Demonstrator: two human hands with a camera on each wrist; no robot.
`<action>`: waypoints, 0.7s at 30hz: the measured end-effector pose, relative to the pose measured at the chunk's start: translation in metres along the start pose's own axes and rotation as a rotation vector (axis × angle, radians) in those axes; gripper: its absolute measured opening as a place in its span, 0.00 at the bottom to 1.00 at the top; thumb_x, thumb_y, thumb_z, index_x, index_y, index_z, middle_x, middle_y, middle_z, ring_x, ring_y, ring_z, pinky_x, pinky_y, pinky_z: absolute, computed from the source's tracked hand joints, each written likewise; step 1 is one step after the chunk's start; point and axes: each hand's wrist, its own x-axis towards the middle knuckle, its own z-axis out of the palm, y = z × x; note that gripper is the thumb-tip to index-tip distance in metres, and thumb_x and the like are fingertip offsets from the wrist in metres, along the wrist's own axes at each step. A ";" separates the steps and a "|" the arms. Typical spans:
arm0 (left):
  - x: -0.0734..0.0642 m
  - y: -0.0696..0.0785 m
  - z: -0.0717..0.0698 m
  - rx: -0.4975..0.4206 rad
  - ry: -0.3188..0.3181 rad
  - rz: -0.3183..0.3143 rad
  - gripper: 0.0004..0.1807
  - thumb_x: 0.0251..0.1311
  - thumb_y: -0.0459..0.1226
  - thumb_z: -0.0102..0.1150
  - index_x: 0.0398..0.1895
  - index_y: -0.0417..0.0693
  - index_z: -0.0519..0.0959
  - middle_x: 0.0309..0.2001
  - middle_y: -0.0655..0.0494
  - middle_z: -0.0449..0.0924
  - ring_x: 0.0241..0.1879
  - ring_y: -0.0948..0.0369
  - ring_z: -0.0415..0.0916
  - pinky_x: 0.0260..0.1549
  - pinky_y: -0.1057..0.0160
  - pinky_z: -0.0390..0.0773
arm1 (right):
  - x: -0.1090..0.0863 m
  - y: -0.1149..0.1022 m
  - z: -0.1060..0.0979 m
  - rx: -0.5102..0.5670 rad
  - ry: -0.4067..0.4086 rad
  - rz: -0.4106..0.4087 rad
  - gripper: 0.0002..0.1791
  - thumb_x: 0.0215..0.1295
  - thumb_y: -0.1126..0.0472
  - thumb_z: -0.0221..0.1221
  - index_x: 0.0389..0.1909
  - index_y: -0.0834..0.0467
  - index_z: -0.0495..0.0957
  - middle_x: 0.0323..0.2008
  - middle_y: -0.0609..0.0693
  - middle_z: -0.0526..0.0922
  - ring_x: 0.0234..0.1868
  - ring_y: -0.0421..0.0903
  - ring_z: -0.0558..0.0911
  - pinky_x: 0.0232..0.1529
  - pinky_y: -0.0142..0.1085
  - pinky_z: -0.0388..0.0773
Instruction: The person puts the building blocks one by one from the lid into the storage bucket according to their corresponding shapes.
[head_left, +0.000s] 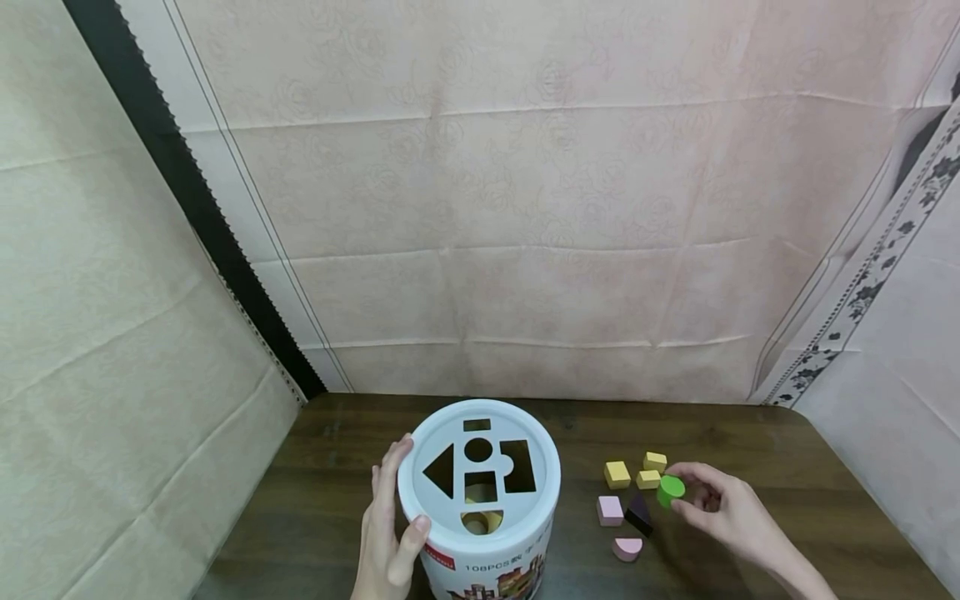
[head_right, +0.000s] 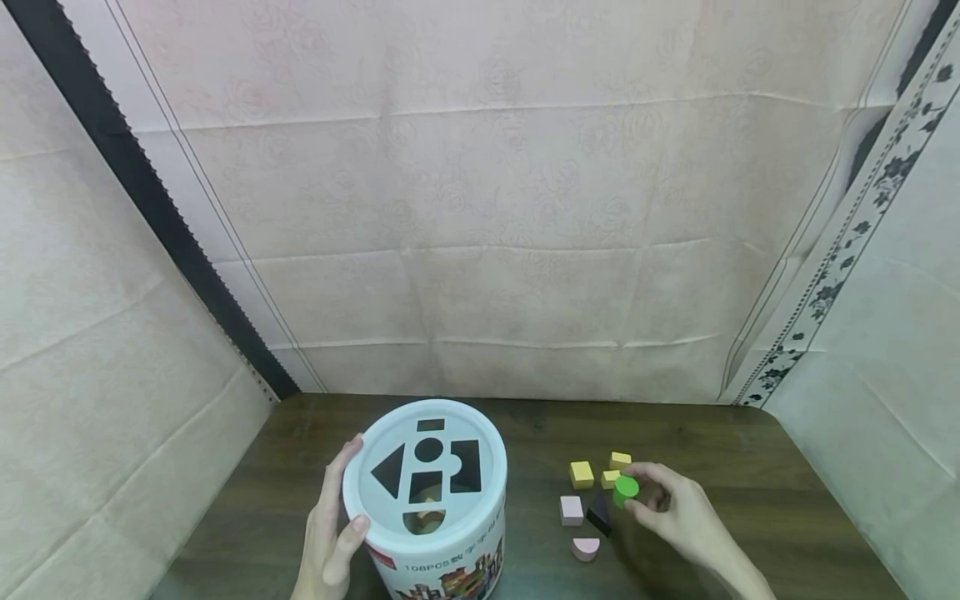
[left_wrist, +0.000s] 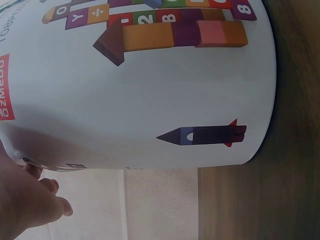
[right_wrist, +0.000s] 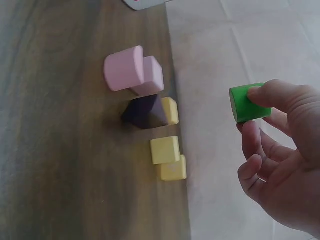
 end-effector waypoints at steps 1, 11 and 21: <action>0.000 0.000 0.000 0.000 0.000 0.004 0.38 0.57 0.44 0.51 0.73 0.42 0.65 0.69 0.45 0.68 0.73 0.50 0.56 0.57 0.21 0.39 | 0.002 -0.001 0.000 0.002 -0.002 -0.001 0.23 0.47 0.76 0.71 0.45 0.57 0.81 0.30 0.41 0.81 0.21 0.35 0.73 0.18 0.28 0.68; 0.000 0.002 -0.001 0.006 0.003 -0.015 0.38 0.56 0.44 0.52 0.73 0.43 0.65 0.69 0.46 0.68 0.73 0.51 0.56 0.57 0.20 0.40 | 0.020 -0.015 0.000 -0.006 0.001 -0.052 0.25 0.46 0.77 0.71 0.46 0.55 0.81 0.28 0.40 0.80 0.20 0.34 0.72 0.18 0.27 0.68; 0.000 0.000 -0.001 0.007 0.001 0.014 0.38 0.57 0.44 0.51 0.73 0.41 0.65 0.69 0.45 0.68 0.73 0.50 0.55 0.57 0.21 0.40 | 0.038 -0.033 -0.002 -0.038 -0.019 -0.062 0.24 0.48 0.74 0.72 0.46 0.53 0.81 0.27 0.37 0.78 0.21 0.34 0.73 0.20 0.27 0.69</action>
